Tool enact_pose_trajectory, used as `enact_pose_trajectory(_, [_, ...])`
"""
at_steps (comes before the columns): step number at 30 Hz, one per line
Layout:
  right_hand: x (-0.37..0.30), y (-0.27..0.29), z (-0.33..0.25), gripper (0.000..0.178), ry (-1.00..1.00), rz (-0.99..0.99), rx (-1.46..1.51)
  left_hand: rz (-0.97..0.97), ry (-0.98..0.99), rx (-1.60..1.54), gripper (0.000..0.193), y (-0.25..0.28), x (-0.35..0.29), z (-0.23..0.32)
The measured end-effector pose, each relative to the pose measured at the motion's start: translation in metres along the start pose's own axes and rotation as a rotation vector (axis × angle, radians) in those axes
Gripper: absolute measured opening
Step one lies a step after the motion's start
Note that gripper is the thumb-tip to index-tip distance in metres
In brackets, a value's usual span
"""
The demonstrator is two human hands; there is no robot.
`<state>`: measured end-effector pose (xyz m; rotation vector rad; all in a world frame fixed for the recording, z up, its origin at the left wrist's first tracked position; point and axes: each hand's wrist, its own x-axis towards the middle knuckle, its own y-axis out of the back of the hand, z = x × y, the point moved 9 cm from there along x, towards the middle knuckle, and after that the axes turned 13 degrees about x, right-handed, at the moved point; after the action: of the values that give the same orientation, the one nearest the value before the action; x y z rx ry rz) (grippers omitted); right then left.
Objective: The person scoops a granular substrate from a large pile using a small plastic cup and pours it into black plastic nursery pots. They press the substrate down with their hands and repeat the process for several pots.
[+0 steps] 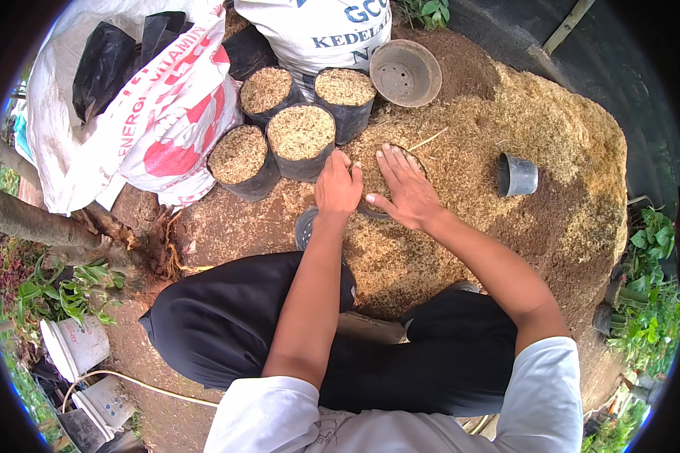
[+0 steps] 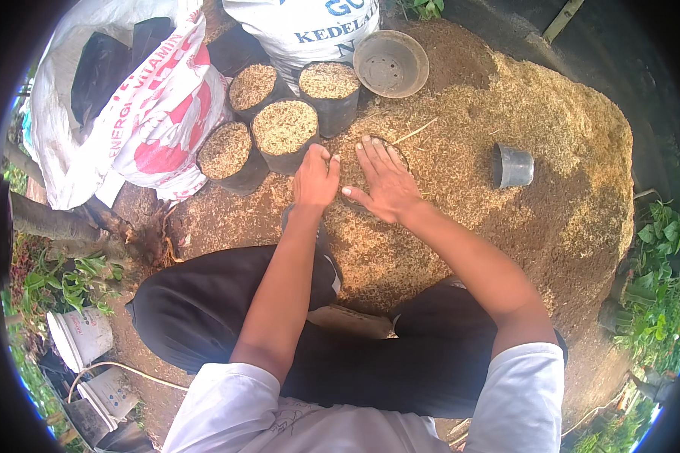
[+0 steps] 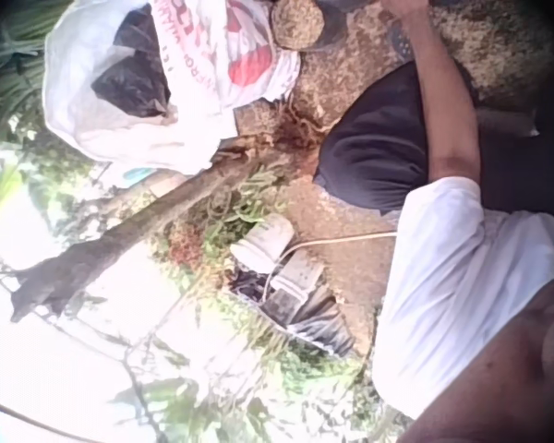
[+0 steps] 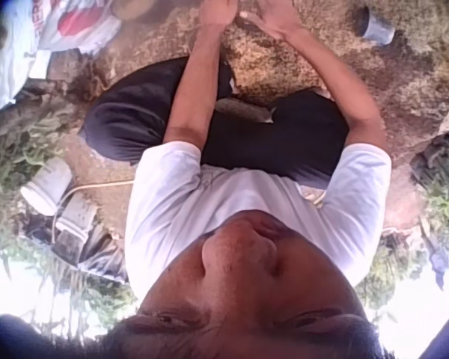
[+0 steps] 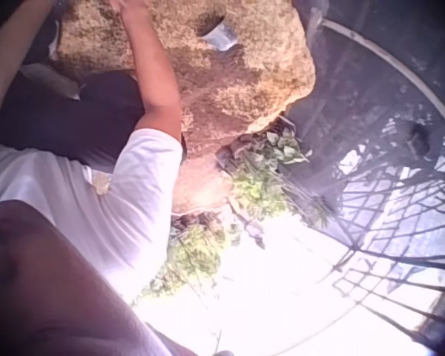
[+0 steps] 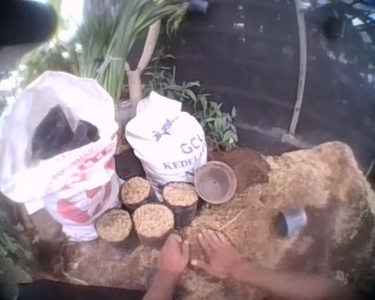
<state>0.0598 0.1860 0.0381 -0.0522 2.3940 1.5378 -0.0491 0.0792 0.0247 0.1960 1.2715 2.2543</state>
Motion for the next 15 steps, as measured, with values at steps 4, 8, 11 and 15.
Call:
enact_pose_trajectory(4, [-0.006,-0.01,0.003,0.11,-0.026,-0.038,-0.015,0.175,-0.27,0.007,0.03,0.001,0.016,0.028])
enact_pose_trajectory(8, [-0.002,-0.008,0.004,0.11,-0.022,-0.052,0.042,0.011,-0.267,0.058,0.045,-0.022,0.025,0.03])
enact_pose_trajectory(11, [-0.002,-0.001,0.011,0.099,-0.014,-0.048,0.165,-0.037,-0.302,0.039,0.046,-0.025,0.03,0.04])
enact_pose_trajectory(15, [-0.027,0.022,0.027,0.076,0.028,0.241,0.264,-0.133,-0.393,0.029,0.045,-0.025,0.043,0.061])
